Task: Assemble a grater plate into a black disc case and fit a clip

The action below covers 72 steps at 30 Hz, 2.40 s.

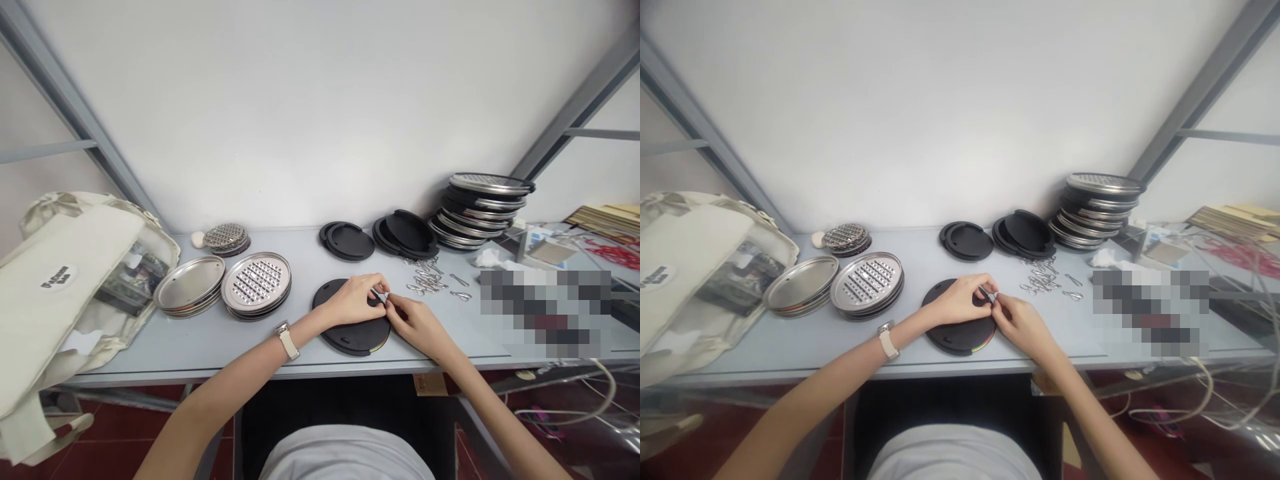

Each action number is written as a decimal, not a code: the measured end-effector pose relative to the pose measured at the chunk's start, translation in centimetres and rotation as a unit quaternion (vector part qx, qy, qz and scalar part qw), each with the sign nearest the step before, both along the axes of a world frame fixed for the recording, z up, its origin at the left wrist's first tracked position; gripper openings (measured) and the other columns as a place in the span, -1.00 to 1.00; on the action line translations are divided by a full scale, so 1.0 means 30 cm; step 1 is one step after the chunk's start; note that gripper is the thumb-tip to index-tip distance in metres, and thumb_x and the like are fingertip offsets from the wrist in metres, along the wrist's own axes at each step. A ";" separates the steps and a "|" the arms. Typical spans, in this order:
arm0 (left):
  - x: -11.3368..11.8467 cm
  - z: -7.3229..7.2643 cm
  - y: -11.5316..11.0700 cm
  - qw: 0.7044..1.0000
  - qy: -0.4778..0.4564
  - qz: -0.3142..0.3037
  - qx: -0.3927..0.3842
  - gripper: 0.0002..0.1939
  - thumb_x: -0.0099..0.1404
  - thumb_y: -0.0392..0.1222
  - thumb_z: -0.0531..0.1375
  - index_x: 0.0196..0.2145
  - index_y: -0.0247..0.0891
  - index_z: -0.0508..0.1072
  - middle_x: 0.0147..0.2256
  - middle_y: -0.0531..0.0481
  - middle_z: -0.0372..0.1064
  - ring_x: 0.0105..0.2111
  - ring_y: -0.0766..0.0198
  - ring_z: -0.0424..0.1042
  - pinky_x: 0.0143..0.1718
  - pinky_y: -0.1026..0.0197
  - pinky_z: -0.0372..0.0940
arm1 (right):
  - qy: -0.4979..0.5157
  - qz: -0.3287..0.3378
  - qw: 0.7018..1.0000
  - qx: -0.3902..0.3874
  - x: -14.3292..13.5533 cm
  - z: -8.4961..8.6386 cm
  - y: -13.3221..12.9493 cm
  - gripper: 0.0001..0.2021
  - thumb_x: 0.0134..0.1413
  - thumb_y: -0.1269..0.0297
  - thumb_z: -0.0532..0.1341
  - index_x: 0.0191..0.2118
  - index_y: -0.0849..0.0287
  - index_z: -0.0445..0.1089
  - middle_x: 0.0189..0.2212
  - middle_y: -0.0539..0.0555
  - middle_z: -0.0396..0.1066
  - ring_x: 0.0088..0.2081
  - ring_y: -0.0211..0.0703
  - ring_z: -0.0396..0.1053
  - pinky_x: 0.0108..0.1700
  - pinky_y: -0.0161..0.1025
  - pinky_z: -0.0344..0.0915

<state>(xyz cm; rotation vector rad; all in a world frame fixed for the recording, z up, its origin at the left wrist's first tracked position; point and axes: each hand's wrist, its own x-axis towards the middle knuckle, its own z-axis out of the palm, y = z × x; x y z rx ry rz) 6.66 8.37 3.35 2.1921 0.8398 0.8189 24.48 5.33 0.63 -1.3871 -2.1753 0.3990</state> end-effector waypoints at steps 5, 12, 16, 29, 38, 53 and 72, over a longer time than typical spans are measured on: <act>0.000 0.003 0.000 1.000 0.003 0.005 -0.014 -0.73 0.11 -0.33 0.18 -0.18 -0.24 0.35 -0.19 0.01 0.42 -0.30 0.31 0.43 -0.26 0.30 0.32 | 0.007 -0.001 1.000 0.002 0.000 -0.001 -0.001 -0.73 0.20 0.25 -0.01 -0.53 0.12 0.11 -0.65 -0.05 0.25 -0.60 -0.27 0.14 -0.51 -0.32 0.02; -0.005 0.004 0.004 1.000 -0.011 0.001 -0.022 -0.73 0.10 -0.33 0.20 -0.19 -0.25 0.35 -0.23 0.01 0.44 -0.29 0.32 0.44 -0.28 0.32 0.32 | 0.004 0.002 1.000 -0.001 0.001 -0.001 -0.002 -0.73 0.22 0.23 -0.02 -0.52 0.11 0.10 -0.64 -0.06 0.23 -0.59 -0.27 0.14 -0.49 -0.32 0.04; -0.007 0.002 0.009 0.999 -0.009 0.000 -0.034 -0.71 0.10 -0.34 0.20 -0.18 -0.24 0.36 -0.27 0.02 0.43 -0.29 0.32 0.44 -0.26 0.31 0.32 | 0.009 0.004 1.000 0.004 -0.001 0.005 -0.005 -0.73 0.21 0.23 -0.01 -0.53 0.11 0.10 -0.65 -0.06 0.22 -0.60 -0.27 0.14 -0.50 -0.32 0.04; -0.009 -0.008 0.017 0.999 -0.027 -0.013 -0.042 -0.71 0.09 -0.31 0.21 -0.18 -0.23 0.35 -0.34 0.05 0.41 -0.31 0.33 0.43 -0.27 0.33 0.31 | 0.017 -0.003 1.000 -0.014 -0.002 -0.002 -0.005 -0.74 0.20 0.21 0.01 -0.52 0.10 0.08 -0.65 -0.10 0.14 -0.59 -0.28 0.10 -0.50 -0.33 0.04; -0.009 -0.011 0.019 0.999 -0.030 -0.016 -0.038 -0.71 0.09 -0.31 0.21 -0.18 -0.24 0.35 -0.34 0.04 0.40 -0.32 0.34 0.42 -0.27 0.33 0.30 | 0.013 -0.008 1.000 -0.008 -0.005 0.000 -0.006 -0.74 0.20 0.21 0.00 -0.51 0.10 0.10 -0.65 -0.09 0.17 -0.59 -0.28 0.12 -0.50 -0.34 0.05; -0.005 -0.024 0.025 1.000 -0.003 0.021 -0.021 -0.71 0.11 -0.32 0.17 -0.16 -0.22 0.34 -0.31 0.04 0.48 -0.28 0.31 0.46 -0.22 0.30 0.31 | 0.026 -0.026 0.999 0.018 0.006 -0.024 -0.003 -0.73 0.21 0.20 0.02 -0.50 0.10 0.00 -0.63 -0.11 0.09 -0.58 -0.29 0.08 -0.49 -0.35 0.04; -0.006 -0.023 0.012 1.000 -0.014 0.018 0.018 -0.68 0.07 -0.30 0.21 -0.17 -0.23 0.30 -0.13 -0.03 0.27 -0.21 0.30 0.40 -0.21 0.28 0.35 | 0.006 -0.001 1.000 0.003 0.004 -0.013 0.004 -0.76 0.28 0.19 -0.04 -0.40 0.10 0.18 -0.56 -0.03 0.30 -0.54 -0.22 0.22 -0.43 -0.31 0.09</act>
